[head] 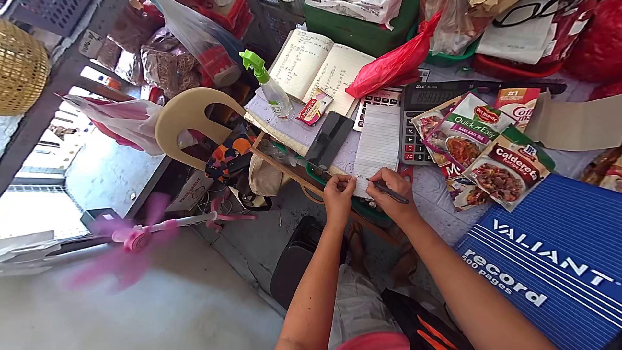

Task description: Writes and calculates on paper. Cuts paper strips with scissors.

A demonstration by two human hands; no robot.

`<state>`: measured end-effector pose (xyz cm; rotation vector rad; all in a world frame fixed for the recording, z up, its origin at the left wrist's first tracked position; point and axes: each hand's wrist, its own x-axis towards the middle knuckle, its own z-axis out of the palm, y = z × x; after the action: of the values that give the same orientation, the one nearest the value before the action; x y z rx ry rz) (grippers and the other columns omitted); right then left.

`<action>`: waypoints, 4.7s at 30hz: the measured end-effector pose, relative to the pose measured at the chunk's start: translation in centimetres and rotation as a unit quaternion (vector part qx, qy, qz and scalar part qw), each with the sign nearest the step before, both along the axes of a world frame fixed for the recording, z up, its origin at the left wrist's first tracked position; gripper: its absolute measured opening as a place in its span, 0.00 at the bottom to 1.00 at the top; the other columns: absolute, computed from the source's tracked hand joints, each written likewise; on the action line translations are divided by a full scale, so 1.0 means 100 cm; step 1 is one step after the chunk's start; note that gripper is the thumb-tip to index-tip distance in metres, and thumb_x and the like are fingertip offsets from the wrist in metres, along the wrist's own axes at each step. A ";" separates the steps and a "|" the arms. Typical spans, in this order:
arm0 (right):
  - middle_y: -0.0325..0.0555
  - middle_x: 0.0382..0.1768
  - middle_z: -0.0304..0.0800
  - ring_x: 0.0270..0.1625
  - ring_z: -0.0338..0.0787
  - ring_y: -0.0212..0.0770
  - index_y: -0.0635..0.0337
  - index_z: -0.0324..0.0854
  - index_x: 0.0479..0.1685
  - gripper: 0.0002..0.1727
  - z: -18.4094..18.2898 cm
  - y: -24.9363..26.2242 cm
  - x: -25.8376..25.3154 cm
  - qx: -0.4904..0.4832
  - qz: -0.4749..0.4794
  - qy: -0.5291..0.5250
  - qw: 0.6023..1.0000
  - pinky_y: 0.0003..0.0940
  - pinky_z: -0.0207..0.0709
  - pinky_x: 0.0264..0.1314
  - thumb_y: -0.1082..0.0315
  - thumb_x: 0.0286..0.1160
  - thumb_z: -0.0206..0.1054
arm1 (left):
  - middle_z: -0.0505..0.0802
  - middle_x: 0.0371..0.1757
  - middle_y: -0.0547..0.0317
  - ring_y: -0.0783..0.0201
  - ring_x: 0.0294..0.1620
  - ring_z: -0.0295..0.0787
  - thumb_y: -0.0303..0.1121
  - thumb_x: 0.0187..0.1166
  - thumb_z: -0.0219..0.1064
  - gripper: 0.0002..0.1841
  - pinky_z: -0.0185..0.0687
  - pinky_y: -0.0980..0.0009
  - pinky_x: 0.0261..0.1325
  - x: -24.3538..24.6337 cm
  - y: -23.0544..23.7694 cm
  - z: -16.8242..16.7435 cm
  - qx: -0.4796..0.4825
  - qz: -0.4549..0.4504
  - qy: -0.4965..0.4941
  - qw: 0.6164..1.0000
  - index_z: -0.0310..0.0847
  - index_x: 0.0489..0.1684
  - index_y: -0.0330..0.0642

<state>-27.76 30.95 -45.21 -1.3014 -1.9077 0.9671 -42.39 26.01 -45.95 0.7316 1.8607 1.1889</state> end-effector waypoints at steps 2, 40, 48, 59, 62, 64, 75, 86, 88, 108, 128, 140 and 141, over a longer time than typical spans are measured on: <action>0.43 0.30 0.84 0.34 0.84 0.34 0.59 0.84 0.37 0.06 0.001 0.000 0.000 -0.003 -0.002 0.005 1.000 0.30 0.79 0.39 0.66 0.69 0.69 | 0.92 0.27 0.60 0.71 0.27 0.88 0.32 0.76 0.76 0.07 0.86 0.72 0.37 0.001 0.000 0.001 -0.003 0.000 -0.003 1.000 0.89 0.40 0.38; 0.43 0.29 0.80 0.31 0.80 0.34 0.60 0.80 0.34 0.05 0.007 0.003 0.003 -0.001 0.000 -0.006 1.000 0.30 0.75 0.33 0.69 0.66 0.69 | 0.92 0.28 0.60 0.70 0.28 0.88 0.33 0.76 0.76 0.07 0.87 0.71 0.38 0.001 0.000 0.002 -0.012 0.001 -0.008 1.000 0.89 0.41 0.39; 0.41 0.29 0.84 0.31 0.84 0.31 0.59 0.83 0.38 0.06 0.007 -0.008 -0.005 -0.023 0.001 0.024 0.999 0.28 0.80 0.35 0.67 0.68 0.71 | 0.93 0.29 0.59 0.69 0.27 0.88 0.33 0.76 0.77 0.07 0.87 0.70 0.37 0.000 0.000 0.000 -0.008 0.002 -0.016 1.000 0.90 0.42 0.40; 0.43 0.29 0.81 0.34 0.83 0.35 0.59 0.82 0.36 0.04 0.000 -0.010 -0.007 -0.002 0.009 0.005 1.000 0.30 0.78 0.39 0.69 0.69 0.70 | 0.92 0.28 0.60 0.70 0.26 0.87 0.33 0.76 0.77 0.06 0.85 0.71 0.36 0.001 -0.001 0.000 -0.007 0.003 -0.008 1.000 0.90 0.41 0.40; 0.42 0.29 0.82 0.35 0.83 0.35 0.60 0.83 0.36 0.04 0.001 -0.009 -0.007 -0.006 0.009 0.007 1.000 0.30 0.78 0.39 0.69 0.68 0.71 | 0.92 0.28 0.60 0.70 0.26 0.87 0.33 0.76 0.77 0.07 0.86 0.71 0.36 0.001 -0.001 0.000 -0.008 0.005 -0.008 1.000 0.90 0.42 0.40; 0.42 0.29 0.81 0.34 0.83 0.35 0.59 0.82 0.36 0.04 0.001 -0.010 -0.007 -0.009 0.010 0.006 1.000 0.29 0.78 0.39 0.69 0.68 0.70 | 0.92 0.29 0.60 0.69 0.27 0.87 0.34 0.76 0.77 0.07 0.86 0.70 0.37 0.001 -0.001 0.001 -0.014 0.006 -0.010 1.000 0.89 0.42 0.41; 0.42 0.29 0.83 0.33 0.83 0.35 0.59 0.82 0.34 0.04 0.001 -0.009 -0.007 0.003 0.001 0.024 1.000 0.31 0.79 0.37 0.70 0.66 0.71 | 0.92 0.29 0.61 0.69 0.28 0.88 0.35 0.76 0.77 0.08 0.86 0.69 0.37 -0.001 -0.002 0.001 -0.012 -0.009 0.009 1.000 0.90 0.43 0.41; 0.43 0.30 0.82 0.33 0.83 0.35 0.60 0.81 0.34 0.04 -0.001 -0.009 -0.007 0.012 0.000 0.014 1.000 0.30 0.78 0.37 0.70 0.67 0.70 | 0.92 0.28 0.60 0.69 0.26 0.87 0.34 0.76 0.77 0.07 0.85 0.70 0.36 -0.001 -0.001 0.000 -0.010 -0.004 -0.003 1.000 0.89 0.42 0.41; 0.43 0.30 0.81 0.33 0.83 0.35 0.60 0.81 0.34 0.04 -0.001 -0.009 -0.006 0.011 0.001 0.015 1.000 0.30 0.78 0.36 0.70 0.67 0.70 | 0.92 0.28 0.60 0.70 0.26 0.87 0.34 0.76 0.77 0.08 0.86 0.70 0.36 -0.001 -0.001 0.000 -0.012 -0.002 -0.006 1.000 0.89 0.42 0.40; 0.43 0.30 0.82 0.35 0.83 0.36 0.60 0.83 0.36 0.05 0.000 -0.011 0.004 0.011 -0.003 0.007 1.000 0.31 0.78 0.40 0.67 0.68 0.70 | 0.92 0.30 0.60 0.69 0.27 0.87 0.34 0.77 0.77 0.08 0.85 0.70 0.36 0.000 -0.001 0.001 -0.014 -0.003 -0.005 1.000 0.89 0.44 0.40; 0.41 0.29 0.81 0.31 0.81 0.31 0.59 0.81 0.35 0.05 0.003 -0.009 0.006 -0.011 -0.020 0.021 1.000 0.26 0.76 0.34 0.68 0.67 0.70 | 0.93 0.30 0.60 0.68 0.28 0.88 0.33 0.76 0.77 0.07 0.86 0.70 0.37 0.001 -0.001 -0.001 -0.017 0.006 -0.005 1.000 0.90 0.43 0.40; 0.40 0.25 0.82 0.26 0.82 0.33 0.60 0.80 0.32 0.03 0.022 0.005 0.017 -0.109 -0.019 0.079 0.991 0.33 0.79 0.30 0.71 0.68 0.69 | 0.93 0.30 0.58 0.67 0.28 0.88 0.35 0.77 0.77 0.08 0.87 0.67 0.37 -0.001 -0.001 0.000 -0.018 -0.005 -0.025 1.000 0.90 0.43 0.40; 0.38 0.22 0.82 0.24 0.82 0.31 0.59 0.79 0.30 0.05 0.030 0.010 0.027 -0.144 -0.012 0.070 0.987 0.31 0.79 0.29 0.70 0.72 0.67 | 0.93 0.31 0.58 0.67 0.28 0.88 0.35 0.77 0.76 0.08 0.86 0.67 0.37 -0.003 -0.001 0.001 -0.017 -0.010 -0.031 0.999 0.90 0.43 0.40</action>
<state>-25.05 31.99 -42.19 -1.3727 -1.6875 1.3231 -42.68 25.95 -45.89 0.6854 1.8150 1.1509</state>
